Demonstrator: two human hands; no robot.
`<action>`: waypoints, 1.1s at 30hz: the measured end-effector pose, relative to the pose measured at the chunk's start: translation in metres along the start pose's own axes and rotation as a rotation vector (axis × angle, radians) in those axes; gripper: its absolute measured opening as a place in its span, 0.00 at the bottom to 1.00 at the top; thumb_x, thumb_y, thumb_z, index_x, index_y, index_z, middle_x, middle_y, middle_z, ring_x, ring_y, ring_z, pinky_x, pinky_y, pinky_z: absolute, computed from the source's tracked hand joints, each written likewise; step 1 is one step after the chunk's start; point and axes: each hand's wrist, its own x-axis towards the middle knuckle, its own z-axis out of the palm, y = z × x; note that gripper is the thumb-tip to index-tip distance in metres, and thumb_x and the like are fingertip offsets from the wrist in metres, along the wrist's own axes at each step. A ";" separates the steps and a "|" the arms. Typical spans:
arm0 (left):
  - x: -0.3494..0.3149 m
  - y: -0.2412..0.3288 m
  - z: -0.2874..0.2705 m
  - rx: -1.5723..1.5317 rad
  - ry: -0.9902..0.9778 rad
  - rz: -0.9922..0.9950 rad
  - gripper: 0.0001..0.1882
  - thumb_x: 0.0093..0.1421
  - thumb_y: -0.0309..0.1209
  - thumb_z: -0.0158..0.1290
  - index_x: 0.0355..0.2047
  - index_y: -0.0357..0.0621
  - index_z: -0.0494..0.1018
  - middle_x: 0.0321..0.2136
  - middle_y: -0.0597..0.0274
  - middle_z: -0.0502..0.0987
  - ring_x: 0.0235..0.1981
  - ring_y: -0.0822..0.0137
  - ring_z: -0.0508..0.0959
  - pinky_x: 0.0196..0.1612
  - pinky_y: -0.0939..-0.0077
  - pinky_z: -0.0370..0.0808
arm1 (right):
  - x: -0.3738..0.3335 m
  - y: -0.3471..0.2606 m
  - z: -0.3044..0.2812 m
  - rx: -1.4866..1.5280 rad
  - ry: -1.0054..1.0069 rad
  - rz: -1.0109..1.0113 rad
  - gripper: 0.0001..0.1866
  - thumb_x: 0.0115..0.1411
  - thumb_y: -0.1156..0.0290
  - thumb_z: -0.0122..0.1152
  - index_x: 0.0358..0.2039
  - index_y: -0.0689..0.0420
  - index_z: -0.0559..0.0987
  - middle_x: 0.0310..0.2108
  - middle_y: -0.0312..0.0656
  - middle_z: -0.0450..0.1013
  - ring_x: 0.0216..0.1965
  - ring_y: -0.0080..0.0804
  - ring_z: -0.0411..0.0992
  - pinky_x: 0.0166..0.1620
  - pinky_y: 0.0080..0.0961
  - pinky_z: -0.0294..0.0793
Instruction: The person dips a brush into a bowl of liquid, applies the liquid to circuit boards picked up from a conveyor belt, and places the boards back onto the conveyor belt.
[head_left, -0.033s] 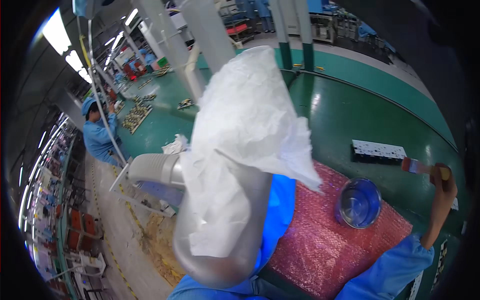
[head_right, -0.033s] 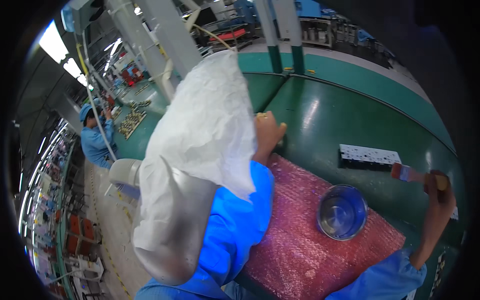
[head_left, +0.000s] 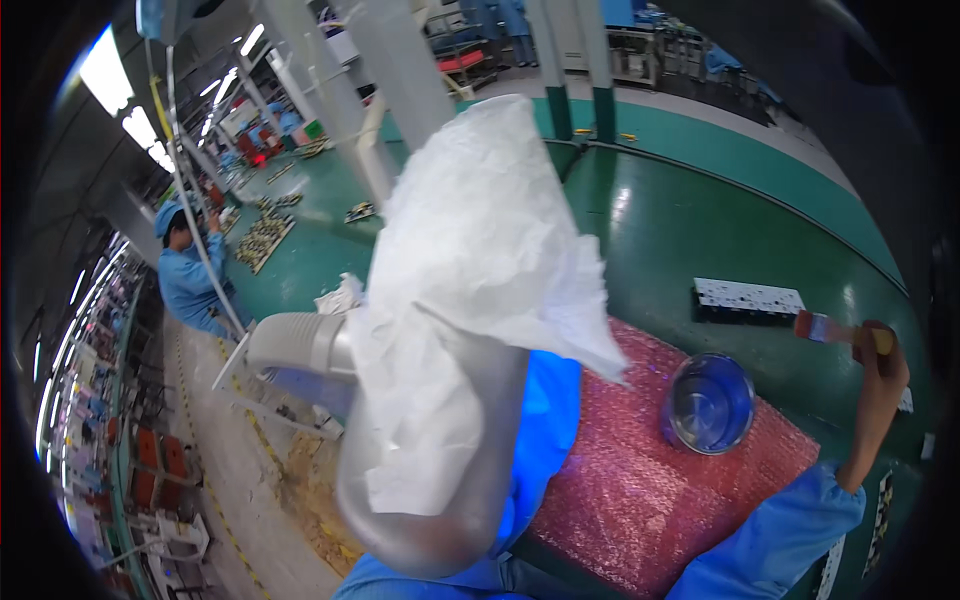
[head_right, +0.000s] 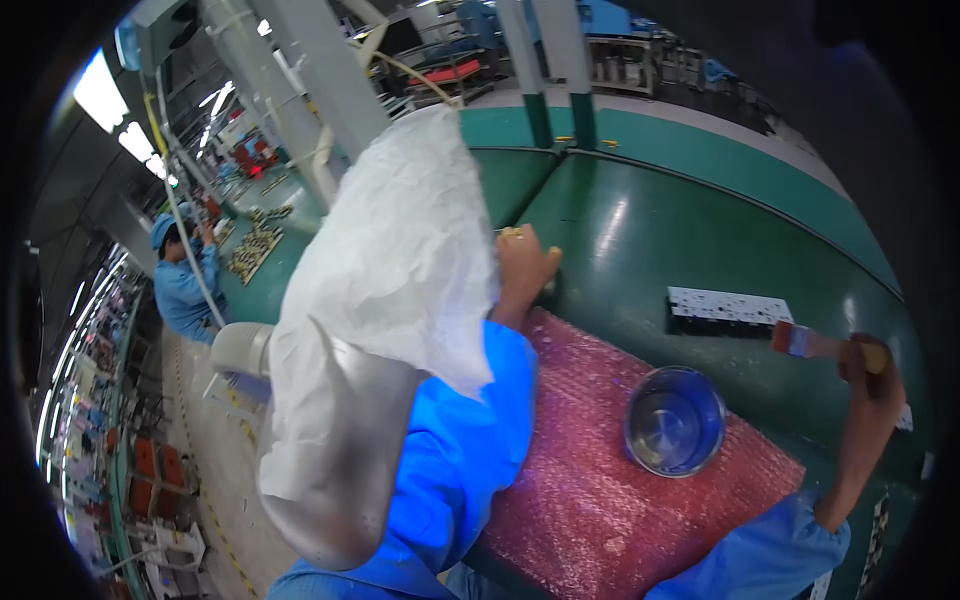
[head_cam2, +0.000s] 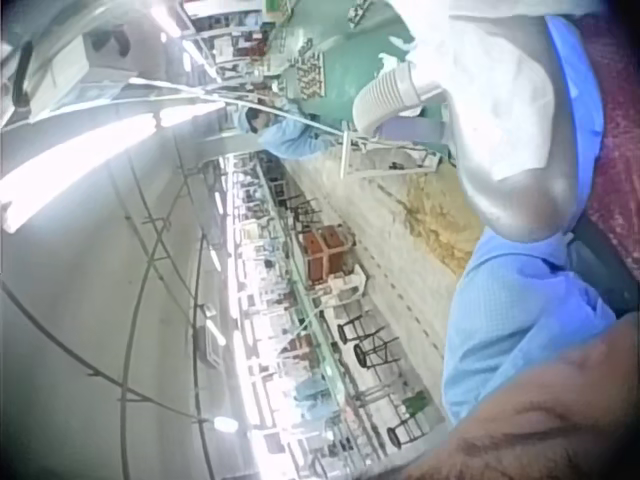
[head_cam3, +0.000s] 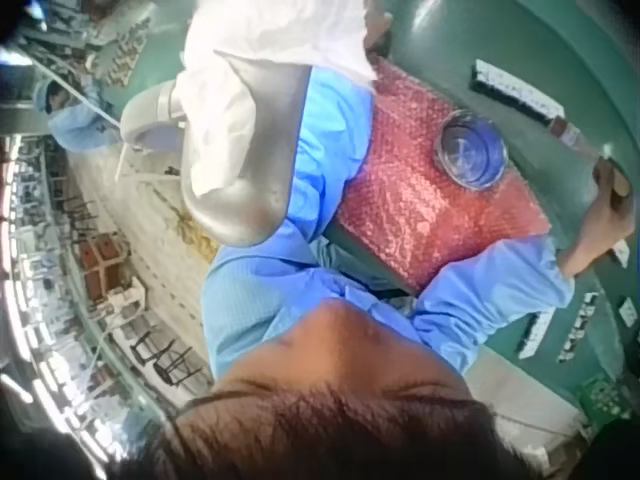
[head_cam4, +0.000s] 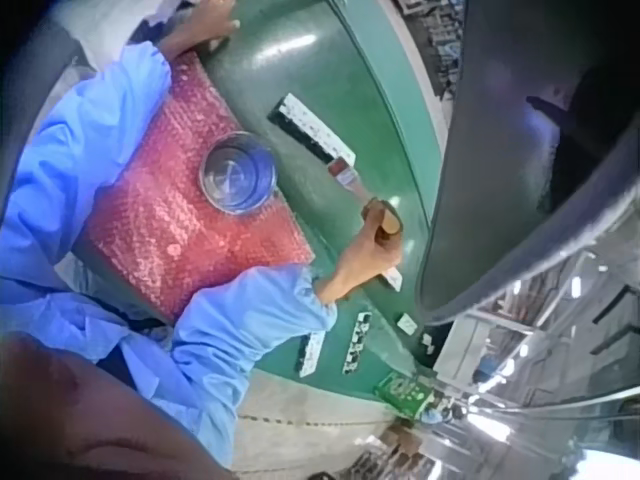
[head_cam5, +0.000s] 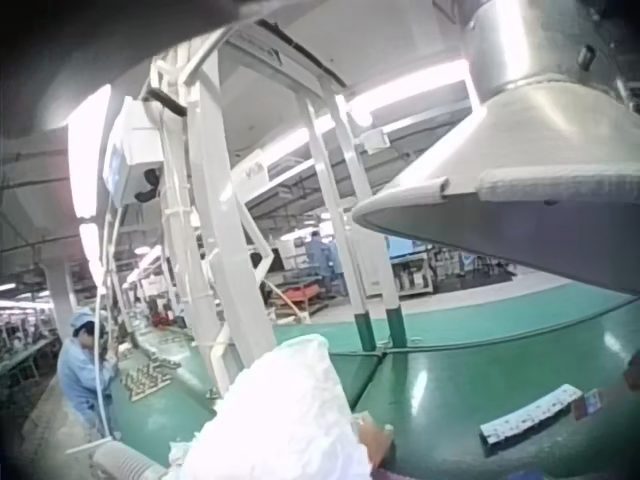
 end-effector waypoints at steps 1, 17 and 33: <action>0.002 0.002 0.003 0.004 0.000 0.010 0.27 0.44 0.43 0.59 0.38 0.34 0.67 0.36 0.37 0.70 0.44 0.43 0.67 0.51 0.51 0.60 | 0.000 -0.005 0.000 0.036 -0.031 -0.011 0.12 0.60 0.70 0.57 0.39 0.66 0.75 0.29 0.37 0.71 0.30 0.21 0.68 0.36 0.19 0.67; -0.002 0.054 -0.059 -0.112 -0.351 0.005 0.19 0.49 0.42 0.57 0.33 0.36 0.76 0.29 0.42 0.78 0.35 0.48 0.78 0.40 0.60 0.73 | -0.009 -0.035 0.019 0.148 -0.091 0.039 0.09 0.57 0.74 0.59 0.37 0.65 0.76 0.31 0.40 0.74 0.33 0.22 0.72 0.39 0.20 0.70; -0.015 0.098 -0.079 0.011 -0.801 0.004 0.37 0.48 0.57 0.55 0.45 0.36 0.70 0.48 0.28 0.65 0.49 0.31 0.66 0.51 0.48 0.66 | -0.023 -0.060 0.030 0.264 -0.469 0.087 0.08 0.52 0.76 0.63 0.33 0.64 0.79 0.28 0.36 0.74 0.31 0.19 0.70 0.35 0.15 0.70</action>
